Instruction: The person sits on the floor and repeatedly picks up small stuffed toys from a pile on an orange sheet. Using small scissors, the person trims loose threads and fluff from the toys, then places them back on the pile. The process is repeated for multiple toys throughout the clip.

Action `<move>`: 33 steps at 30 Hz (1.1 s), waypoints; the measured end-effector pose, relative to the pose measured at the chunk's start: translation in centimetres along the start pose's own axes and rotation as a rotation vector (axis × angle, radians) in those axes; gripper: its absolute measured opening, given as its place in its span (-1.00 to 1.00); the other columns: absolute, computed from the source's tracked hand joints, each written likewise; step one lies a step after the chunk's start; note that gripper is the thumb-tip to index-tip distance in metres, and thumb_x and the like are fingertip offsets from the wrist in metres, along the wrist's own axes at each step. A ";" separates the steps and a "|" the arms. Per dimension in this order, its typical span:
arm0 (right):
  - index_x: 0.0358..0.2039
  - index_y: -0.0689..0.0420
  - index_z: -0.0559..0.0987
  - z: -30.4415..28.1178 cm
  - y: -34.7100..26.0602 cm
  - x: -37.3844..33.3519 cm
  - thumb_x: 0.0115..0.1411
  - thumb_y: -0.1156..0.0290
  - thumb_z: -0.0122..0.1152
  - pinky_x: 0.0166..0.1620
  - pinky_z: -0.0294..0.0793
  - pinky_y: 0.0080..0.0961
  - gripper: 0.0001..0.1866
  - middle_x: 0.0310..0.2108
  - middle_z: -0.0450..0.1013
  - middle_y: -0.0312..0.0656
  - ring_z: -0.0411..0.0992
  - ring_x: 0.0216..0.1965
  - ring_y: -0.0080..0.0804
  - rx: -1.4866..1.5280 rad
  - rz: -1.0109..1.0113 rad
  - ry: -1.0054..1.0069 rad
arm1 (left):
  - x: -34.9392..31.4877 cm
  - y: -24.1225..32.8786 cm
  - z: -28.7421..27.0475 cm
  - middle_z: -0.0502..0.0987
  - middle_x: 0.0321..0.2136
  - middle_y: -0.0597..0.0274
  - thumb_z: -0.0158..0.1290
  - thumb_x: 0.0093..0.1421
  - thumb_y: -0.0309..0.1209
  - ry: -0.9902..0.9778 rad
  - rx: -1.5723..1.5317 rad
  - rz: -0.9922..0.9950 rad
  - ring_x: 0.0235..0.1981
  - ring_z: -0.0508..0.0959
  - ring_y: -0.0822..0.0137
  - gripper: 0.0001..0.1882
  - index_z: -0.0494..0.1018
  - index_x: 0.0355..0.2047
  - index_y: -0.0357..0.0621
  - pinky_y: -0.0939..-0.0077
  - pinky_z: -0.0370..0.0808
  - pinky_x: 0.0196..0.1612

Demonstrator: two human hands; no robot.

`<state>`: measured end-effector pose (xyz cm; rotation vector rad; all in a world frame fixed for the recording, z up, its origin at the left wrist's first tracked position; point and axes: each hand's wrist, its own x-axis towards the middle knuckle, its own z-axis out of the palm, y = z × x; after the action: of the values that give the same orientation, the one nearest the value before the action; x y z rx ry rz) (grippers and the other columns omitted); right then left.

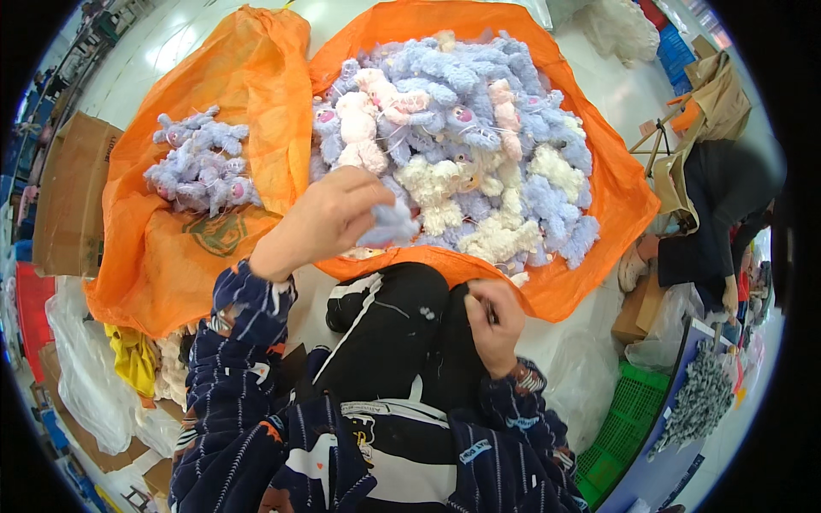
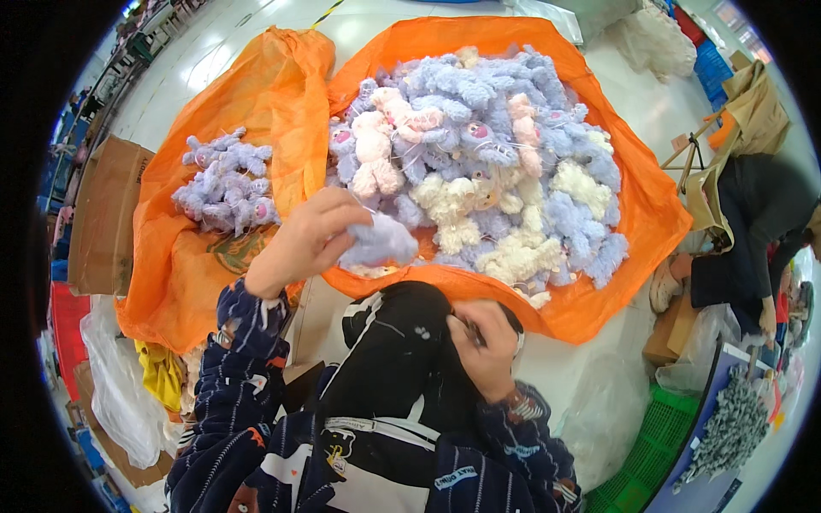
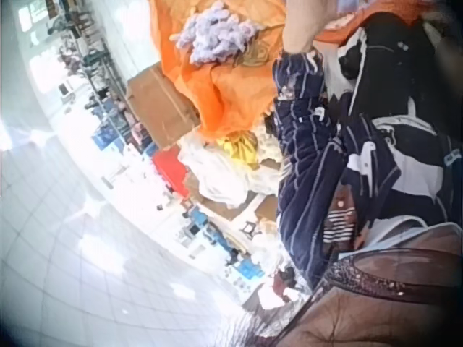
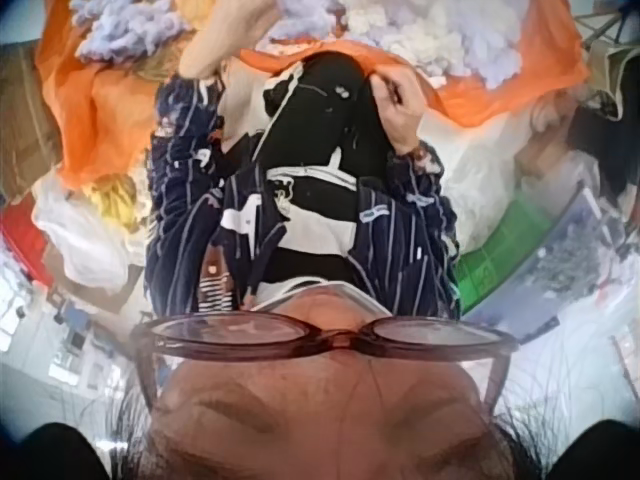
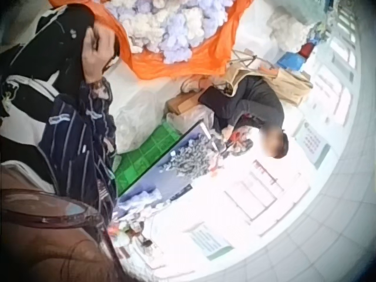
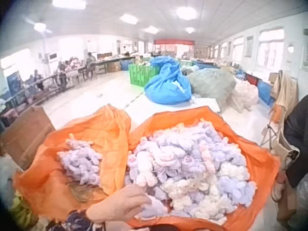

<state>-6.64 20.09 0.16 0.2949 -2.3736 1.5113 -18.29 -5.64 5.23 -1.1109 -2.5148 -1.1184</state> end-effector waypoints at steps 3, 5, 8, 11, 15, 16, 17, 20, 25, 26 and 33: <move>-0.24 0.23 0.49 0.8 -4.4 2.6 -0.13 0.61 0.32 -0.43 0.35 -0.62 -0.63 -0.33 0.39 -0.17 0.36 -0.50 -0.42 0.080 0.008 -0.051 | -0.2 5.8 -1.3 0.45 -0.40 0.17 0.07 -0.16 -0.64 -0.059 -0.070 0.149 -0.32 0.44 0.09 -0.72 0.47 -0.36 -0.15 0.33 0.39 -0.17; -0.26 0.21 0.51 1.2 -4.7 3.3 -0.17 0.61 0.32 -0.44 0.29 -0.64 -0.63 -0.38 0.38 -0.23 0.31 -0.50 -0.53 0.068 -0.217 -0.114 | -0.3 8.5 -1.4 0.47 -0.37 0.19 0.12 -0.16 -0.60 -0.087 -0.162 0.222 -0.26 0.46 0.13 -0.72 0.48 -0.35 -0.14 0.29 0.37 -0.09; -0.31 0.22 0.51 0.1 -5.5 1.7 -0.22 0.63 0.32 -0.39 0.37 -0.59 -0.64 -0.37 0.39 -0.15 0.39 -0.41 -0.35 0.093 -0.142 -0.154 | -0.5 10.6 -1.4 0.49 -0.31 0.18 0.15 -0.15 -0.55 0.095 -0.039 0.298 -0.21 0.46 0.16 -0.73 0.50 -0.34 -0.14 0.30 0.33 0.01; -0.37 0.23 0.50 -1.6 -6.9 0.1 -0.11 0.59 0.29 -0.39 0.37 -0.60 -0.77 -0.39 0.40 -0.20 0.39 -0.43 -0.38 0.177 -0.121 0.045 | -2.8 10.6 0.8 0.44 -0.12 0.13 0.13 0.01 -0.40 0.324 -0.720 -0.055 -0.05 0.42 0.24 -0.57 0.38 -0.09 -0.27 0.31 0.28 0.08; -0.31 0.28 0.51 -3.2 -8.8 -2.5 0.02 0.50 0.27 -0.30 0.37 -0.62 -0.79 -0.36 0.45 -0.24 0.38 -0.35 -0.58 0.413 0.244 0.077 | -7.5 11.3 5.7 0.37 -0.04 0.12 0.07 0.13 -0.29 0.025 -1.055 -0.379 0.02 0.35 0.32 -0.47 0.26 0.05 -0.33 0.44 0.27 0.08; -0.29 0.29 0.50 -3.4 -9.3 -3.0 0.03 0.49 0.27 -0.28 0.37 -0.63 -0.77 -0.35 0.45 -0.24 0.38 -0.33 -0.61 0.464 0.355 0.062 | -8.1 12.0 7.0 0.41 -0.09 0.15 0.07 0.13 -0.31 0.043 -1.094 -0.355 -0.03 0.39 0.36 -0.52 0.30 0.01 -0.32 0.48 0.31 0.04; -0.22 0.31 0.48 -3.3 -7.9 -3.7 0.06 0.46 0.26 -0.22 0.38 -0.63 -0.71 -0.32 0.46 -0.25 0.37 -0.30 -0.62 0.355 0.291 -0.002 | -8.2 12.2 7.5 0.44 -0.13 0.17 0.07 0.14 -0.33 -0.019 -1.068 -0.478 -0.08 0.42 0.39 -0.56 0.33 -0.02 -0.32 0.51 0.34 0.00; -0.17 0.30 0.46 -2.7 -6.4 -5.2 0.08 0.43 0.24 -0.19 0.38 -0.64 -0.67 -0.29 0.46 -0.26 0.38 -0.29 -0.61 0.547 0.469 -0.027 | -8.1 12.8 9.7 0.52 -0.29 0.30 0.05 0.15 -0.46 0.065 -1.218 -0.627 -0.28 0.48 0.54 -0.74 0.42 -0.16 -0.31 0.63 0.42 -0.19; -0.11 0.32 0.42 -2.1 -2.1 -7.0 0.10 0.43 0.21 -0.13 0.37 -0.60 -0.64 -0.23 0.46 -0.24 0.38 -0.24 -0.59 0.455 0.452 -0.020 | -9.5 12.5 13.9 0.51 -0.24 0.28 0.04 0.15 -0.51 0.298 -1.408 -0.672 -0.25 0.47 0.53 -0.74 0.42 -0.13 -0.27 0.60 0.42 -0.16; -0.11 0.32 0.43 -2.0 -2.0 -7.0 0.11 0.43 0.20 -0.13 0.36 -0.60 -0.65 -0.23 0.46 -0.24 0.38 -0.24 -0.59 0.455 0.445 -0.016 | -9.7 12.3 13.9 0.51 -0.23 0.28 0.04 0.15 -0.51 0.260 -1.397 -0.669 -0.24 0.47 0.52 -0.74 0.42 -0.13 -0.27 0.59 0.42 -0.15; -0.13 0.33 0.44 -1.7 -2.5 -6.5 0.11 0.46 0.19 -0.12 0.36 -0.61 -0.68 -0.26 0.47 -0.24 0.38 -0.25 -0.60 0.465 0.471 -0.132 | -9.1 10.3 12.2 0.54 -0.28 0.29 0.04 0.14 -0.53 0.213 -1.338 -0.542 -0.26 0.49 0.52 -0.80 0.46 -0.20 -0.28 0.62 0.43 -0.16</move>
<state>0.50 20.57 0.59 -0.0798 -2.2604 2.3286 -3.08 2.26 -1.32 -0.3028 -1.7148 -3.0270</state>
